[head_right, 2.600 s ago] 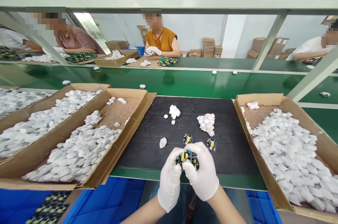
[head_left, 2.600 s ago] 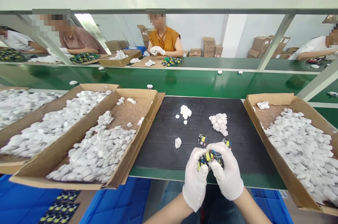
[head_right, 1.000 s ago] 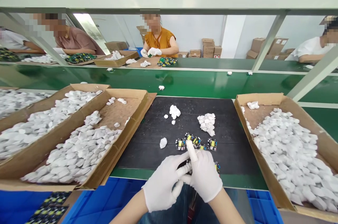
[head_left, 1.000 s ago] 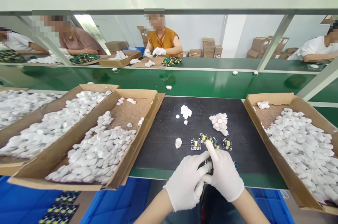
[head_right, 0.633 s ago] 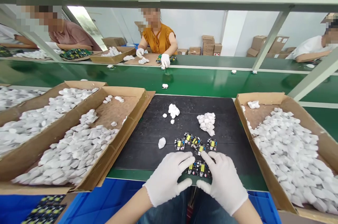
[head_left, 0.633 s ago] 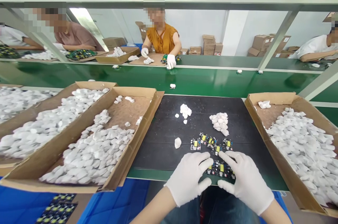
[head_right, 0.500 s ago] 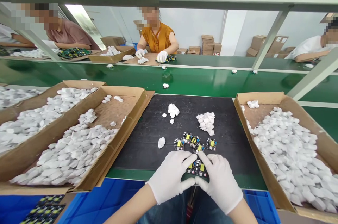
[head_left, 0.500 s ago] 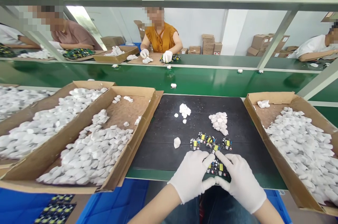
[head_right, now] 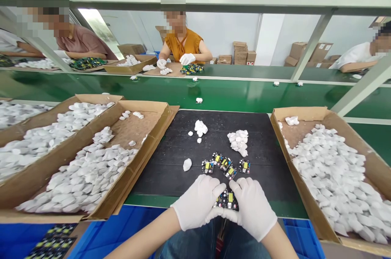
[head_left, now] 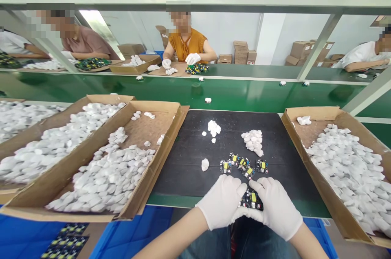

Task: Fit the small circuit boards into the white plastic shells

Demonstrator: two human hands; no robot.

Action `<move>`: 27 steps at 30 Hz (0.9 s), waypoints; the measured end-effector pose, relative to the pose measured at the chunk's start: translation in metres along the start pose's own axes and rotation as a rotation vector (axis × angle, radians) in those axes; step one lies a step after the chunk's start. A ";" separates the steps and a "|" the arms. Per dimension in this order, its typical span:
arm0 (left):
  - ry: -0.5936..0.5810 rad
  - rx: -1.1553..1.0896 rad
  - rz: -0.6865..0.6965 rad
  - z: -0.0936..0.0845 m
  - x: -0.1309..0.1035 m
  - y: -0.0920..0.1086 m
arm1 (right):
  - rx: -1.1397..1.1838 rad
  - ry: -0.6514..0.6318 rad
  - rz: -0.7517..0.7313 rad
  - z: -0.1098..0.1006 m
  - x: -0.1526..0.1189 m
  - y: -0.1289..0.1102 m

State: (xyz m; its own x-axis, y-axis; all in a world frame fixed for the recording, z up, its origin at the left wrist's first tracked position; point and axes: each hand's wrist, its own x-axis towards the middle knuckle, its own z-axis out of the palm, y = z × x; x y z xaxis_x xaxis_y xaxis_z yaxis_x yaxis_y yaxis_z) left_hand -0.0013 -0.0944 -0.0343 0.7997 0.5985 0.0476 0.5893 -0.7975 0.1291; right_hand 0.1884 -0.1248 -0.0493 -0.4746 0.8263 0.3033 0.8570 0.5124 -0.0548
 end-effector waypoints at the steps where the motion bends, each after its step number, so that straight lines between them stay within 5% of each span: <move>1: 0.008 -0.011 -0.001 0.001 0.000 -0.001 | -0.007 -0.002 -0.009 0.000 0.000 -0.001; 12: 0.185 -0.127 -0.019 0.006 -0.001 -0.003 | 0.112 0.122 0.064 0.002 -0.001 -0.009; 21: 0.698 -0.427 -0.102 0.007 -0.006 0.001 | 0.520 0.360 0.266 0.001 0.009 -0.028; 27: 0.523 -0.161 -0.399 0.002 0.005 -0.012 | 0.153 0.331 0.377 -0.002 0.020 -0.004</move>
State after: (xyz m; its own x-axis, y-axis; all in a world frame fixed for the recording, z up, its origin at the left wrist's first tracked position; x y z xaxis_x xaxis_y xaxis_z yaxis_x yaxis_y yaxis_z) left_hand -0.0037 -0.0819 -0.0379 0.3398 0.8347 0.4335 0.7709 -0.5111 0.3800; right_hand 0.1756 -0.1111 -0.0408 -0.0288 0.8543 0.5190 0.9051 0.2426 -0.3492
